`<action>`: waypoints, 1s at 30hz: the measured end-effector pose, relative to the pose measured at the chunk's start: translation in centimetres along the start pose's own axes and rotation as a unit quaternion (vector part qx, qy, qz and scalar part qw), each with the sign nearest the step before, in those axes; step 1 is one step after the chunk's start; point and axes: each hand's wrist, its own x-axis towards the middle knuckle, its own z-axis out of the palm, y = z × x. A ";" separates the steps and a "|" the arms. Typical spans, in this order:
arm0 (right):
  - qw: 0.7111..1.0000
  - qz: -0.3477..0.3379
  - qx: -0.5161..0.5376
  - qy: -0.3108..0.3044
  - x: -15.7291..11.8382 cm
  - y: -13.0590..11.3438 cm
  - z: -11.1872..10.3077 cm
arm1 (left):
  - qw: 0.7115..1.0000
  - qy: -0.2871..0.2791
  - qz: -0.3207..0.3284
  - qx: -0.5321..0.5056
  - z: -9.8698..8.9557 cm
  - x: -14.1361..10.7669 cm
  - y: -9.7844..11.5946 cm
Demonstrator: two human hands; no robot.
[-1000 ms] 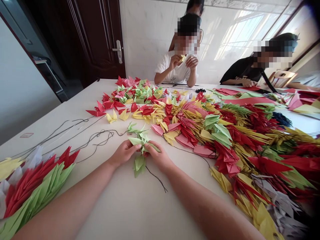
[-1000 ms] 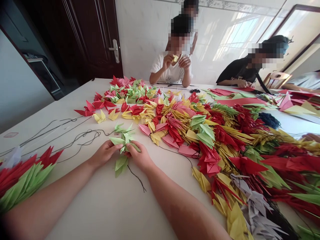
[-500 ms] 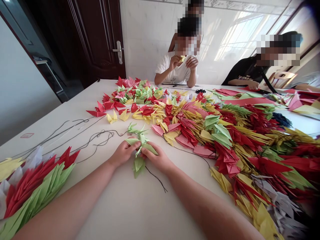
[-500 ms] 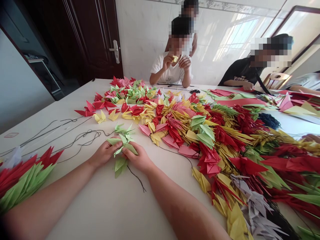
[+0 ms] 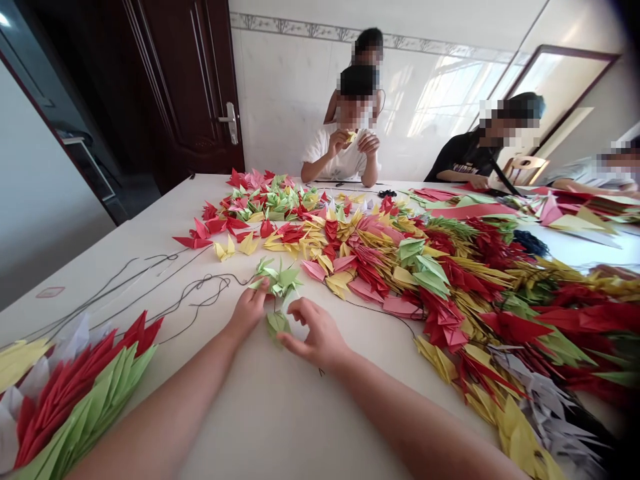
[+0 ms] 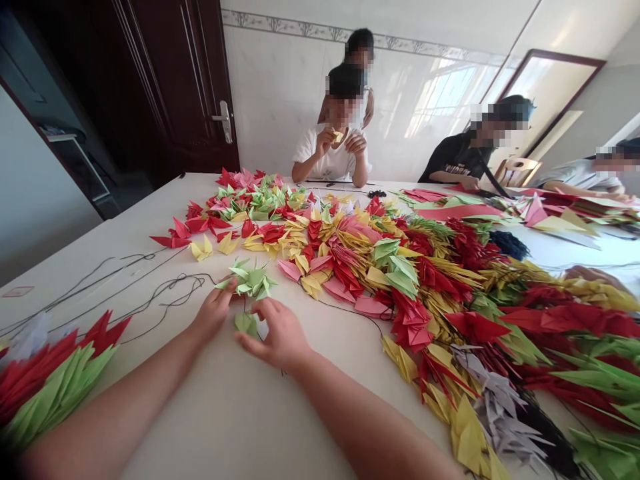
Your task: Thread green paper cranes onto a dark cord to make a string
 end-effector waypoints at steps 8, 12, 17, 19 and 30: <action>0.980 -0.032 -0.173 -0.093 0.7 0.3 1.5 | 0.995 -0.019 0.079 0.058 0.2 0.6 -0.8; 0.978 -0.032 -0.193 -0.070 0.6 -0.1 1.7 | 0.995 -0.014 0.085 0.047 0.3 0.5 -0.8; 0.968 -0.044 -0.234 -0.081 0.4 -0.6 2.4 | 0.997 -0.006 0.071 0.016 0.2 0.2 -0.9; 0.967 -0.042 -0.238 -0.078 0.5 -0.6 2.4 | 0.999 -0.009 0.053 -0.004 0.1 0.2 -1.0; 0.938 -0.075 -0.221 -0.256 0.5 -1.3 -1.4 | 0.994 -0.040 -0.050 -0.086 0.6 -0.8 -0.6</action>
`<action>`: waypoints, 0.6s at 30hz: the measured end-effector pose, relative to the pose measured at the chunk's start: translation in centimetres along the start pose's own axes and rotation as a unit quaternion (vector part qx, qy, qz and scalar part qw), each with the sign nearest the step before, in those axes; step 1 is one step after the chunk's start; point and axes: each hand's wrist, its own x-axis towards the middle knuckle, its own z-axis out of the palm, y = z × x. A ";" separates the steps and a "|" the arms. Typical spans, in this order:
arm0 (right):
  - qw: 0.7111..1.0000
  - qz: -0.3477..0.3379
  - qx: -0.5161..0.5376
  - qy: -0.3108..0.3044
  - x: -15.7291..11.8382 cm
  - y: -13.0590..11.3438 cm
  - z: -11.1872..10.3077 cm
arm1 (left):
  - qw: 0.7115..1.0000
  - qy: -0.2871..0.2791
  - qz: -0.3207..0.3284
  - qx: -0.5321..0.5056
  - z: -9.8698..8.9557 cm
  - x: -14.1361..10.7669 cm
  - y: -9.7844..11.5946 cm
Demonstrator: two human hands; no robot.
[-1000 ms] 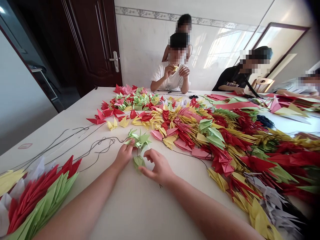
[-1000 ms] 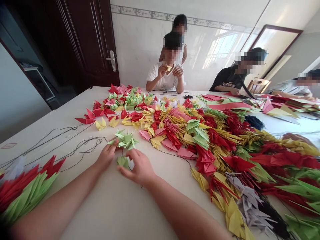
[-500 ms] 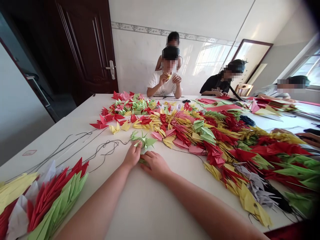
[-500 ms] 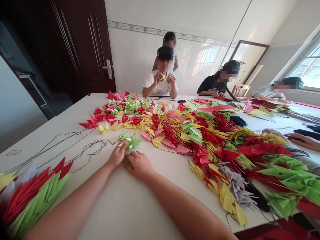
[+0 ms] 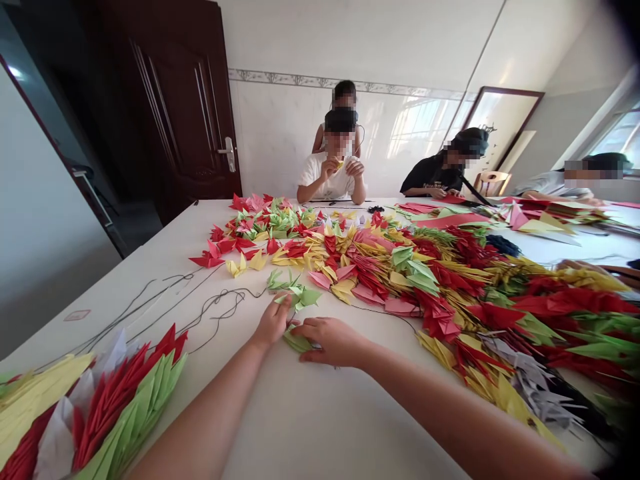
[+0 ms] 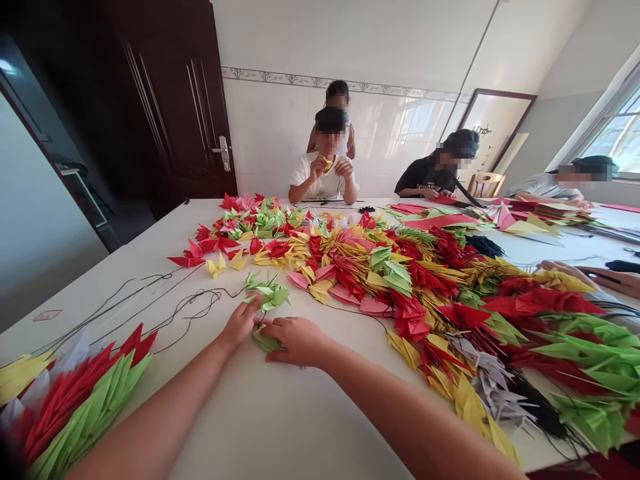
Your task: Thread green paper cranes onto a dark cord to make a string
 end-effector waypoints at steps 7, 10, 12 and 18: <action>0.987 -0.045 0.117 -0.104 0.7 2.0 -1.4 | 0.999 -0.015 -0.010 0.041 0.4 -0.1 -0.1; 0.982 -0.072 0.170 -0.031 0.5 2.6 -0.3 | 0.996 -0.008 0.028 0.086 0.3 0.2 -0.1; 0.973 -0.079 0.214 0.038 0.2 2.8 0.6 | 0.993 -0.002 0.048 0.106 0.2 0.4 -0.1; 0.898 -0.007 0.384 0.216 0.4 2.9 1.4 | 0.943 0.024 0.159 0.292 -0.1 0.7 0.6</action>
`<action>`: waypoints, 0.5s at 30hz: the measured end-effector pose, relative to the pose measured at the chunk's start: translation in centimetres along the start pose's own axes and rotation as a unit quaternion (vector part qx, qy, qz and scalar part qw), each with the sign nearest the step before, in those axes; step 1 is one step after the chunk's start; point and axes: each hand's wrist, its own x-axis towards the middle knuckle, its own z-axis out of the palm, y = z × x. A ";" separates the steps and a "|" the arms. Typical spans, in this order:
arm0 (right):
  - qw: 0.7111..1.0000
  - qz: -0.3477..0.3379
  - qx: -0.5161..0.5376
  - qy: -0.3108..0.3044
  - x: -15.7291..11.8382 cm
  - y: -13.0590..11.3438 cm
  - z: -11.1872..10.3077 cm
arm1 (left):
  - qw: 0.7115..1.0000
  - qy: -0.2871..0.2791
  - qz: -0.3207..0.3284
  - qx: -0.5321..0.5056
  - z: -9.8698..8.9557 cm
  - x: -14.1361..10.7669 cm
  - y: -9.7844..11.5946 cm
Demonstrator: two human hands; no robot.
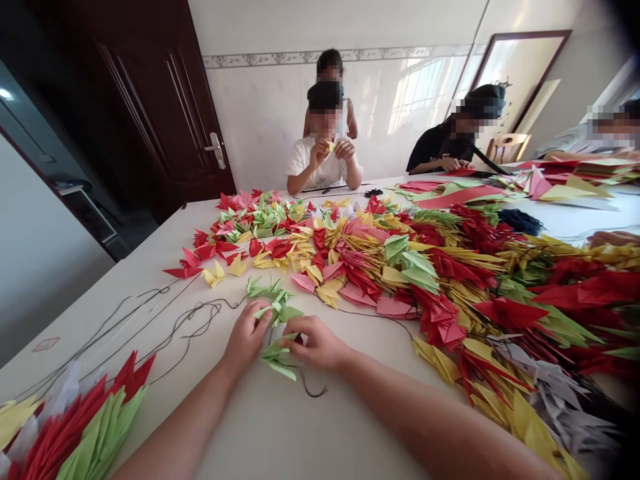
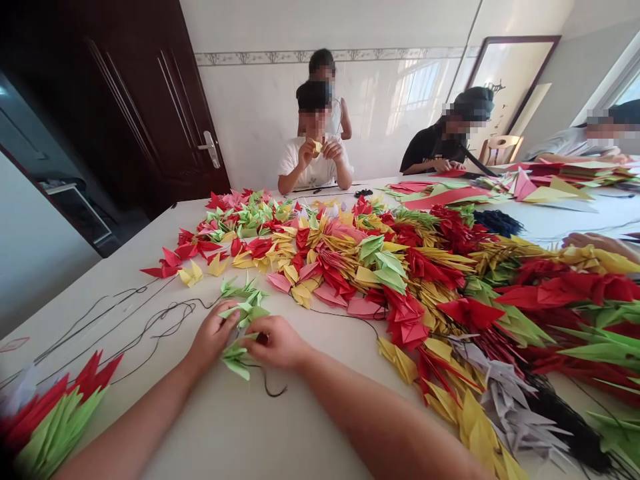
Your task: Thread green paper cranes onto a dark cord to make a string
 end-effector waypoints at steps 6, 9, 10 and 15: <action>0.959 0.103 0.173 0.198 0.4 0.5 -0.5 | 0.994 0.012 -0.105 0.039 -0.6 -0.4 0.8; 0.981 0.052 0.099 0.159 0.3 0.5 -0.7 | 0.987 0.011 -0.157 0.028 -0.6 -0.5 0.9; 0.991 0.015 0.044 0.125 0.2 0.5 -0.7 | 0.987 0.012 -0.157 0.016 -0.6 -0.5 0.9; 0.964 -0.154 -0.209 -0.050 -0.1 0.3 0.1 | 0.988 0.009 -0.136 -0.066 -0.3 -0.4 0.9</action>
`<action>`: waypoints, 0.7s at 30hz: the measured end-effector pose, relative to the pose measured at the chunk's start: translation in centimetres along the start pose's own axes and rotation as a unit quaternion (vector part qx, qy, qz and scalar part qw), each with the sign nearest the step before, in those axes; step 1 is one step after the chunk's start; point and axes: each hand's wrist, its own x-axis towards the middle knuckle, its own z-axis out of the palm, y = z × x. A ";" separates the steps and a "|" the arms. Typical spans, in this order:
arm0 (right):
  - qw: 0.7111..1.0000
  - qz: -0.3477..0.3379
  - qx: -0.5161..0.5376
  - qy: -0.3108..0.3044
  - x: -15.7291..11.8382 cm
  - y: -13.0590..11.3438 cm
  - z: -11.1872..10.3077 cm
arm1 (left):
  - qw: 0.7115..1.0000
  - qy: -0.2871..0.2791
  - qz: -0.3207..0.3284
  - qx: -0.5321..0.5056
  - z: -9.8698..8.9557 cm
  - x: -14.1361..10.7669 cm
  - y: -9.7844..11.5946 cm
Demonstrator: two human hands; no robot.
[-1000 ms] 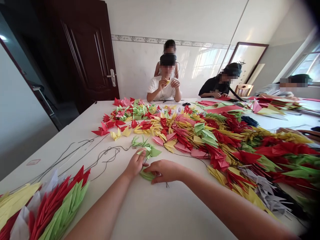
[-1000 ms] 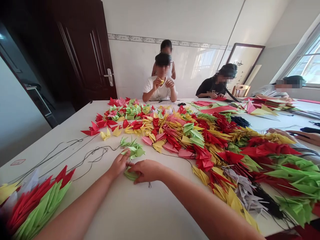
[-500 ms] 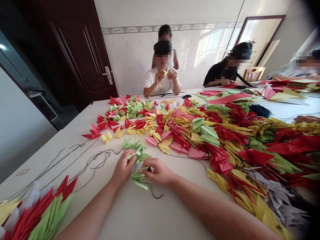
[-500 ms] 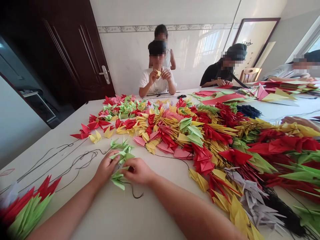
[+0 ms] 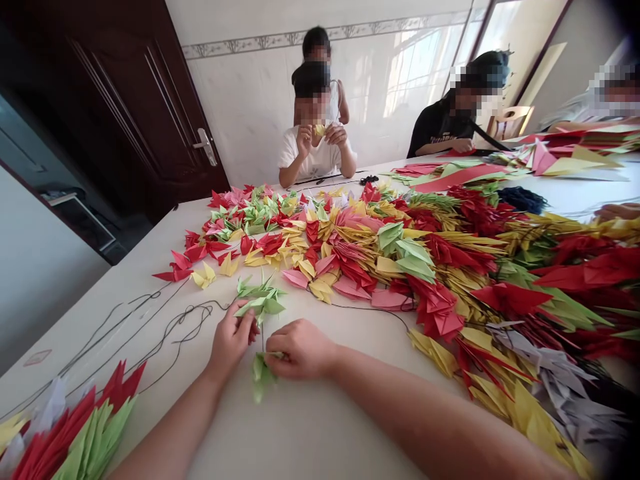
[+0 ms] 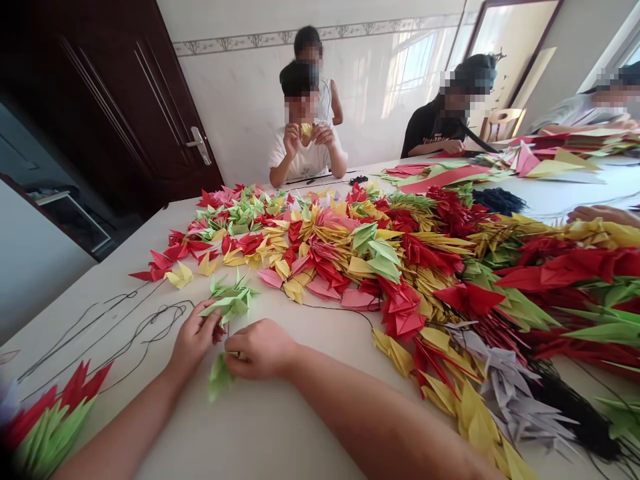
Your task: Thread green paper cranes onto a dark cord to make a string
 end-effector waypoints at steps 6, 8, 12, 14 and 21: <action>0.998 -0.014 0.003 0.068 0.1 -0.9 0.4 | 0.990 -0.011 0.024 0.141 0.0 -0.2 0.0; 0.981 0.076 0.063 0.167 0.1 -0.7 0.2 | 0.981 -0.010 0.032 0.193 -0.2 -0.3 0.2; 0.879 0.269 0.230 0.318 0.4 1.4 -0.1 | 0.971 0.019 0.039 0.234 -0.4 -0.2 0.1; 0.833 0.309 0.302 0.346 0.5 2.3 -0.2 | 0.963 0.070 0.074 0.251 -0.4 0.0 -0.1; 0.936 0.247 0.126 0.216 0.4 0.9 0.0 | 0.891 0.158 0.327 0.273 0.2 -1.3 0.7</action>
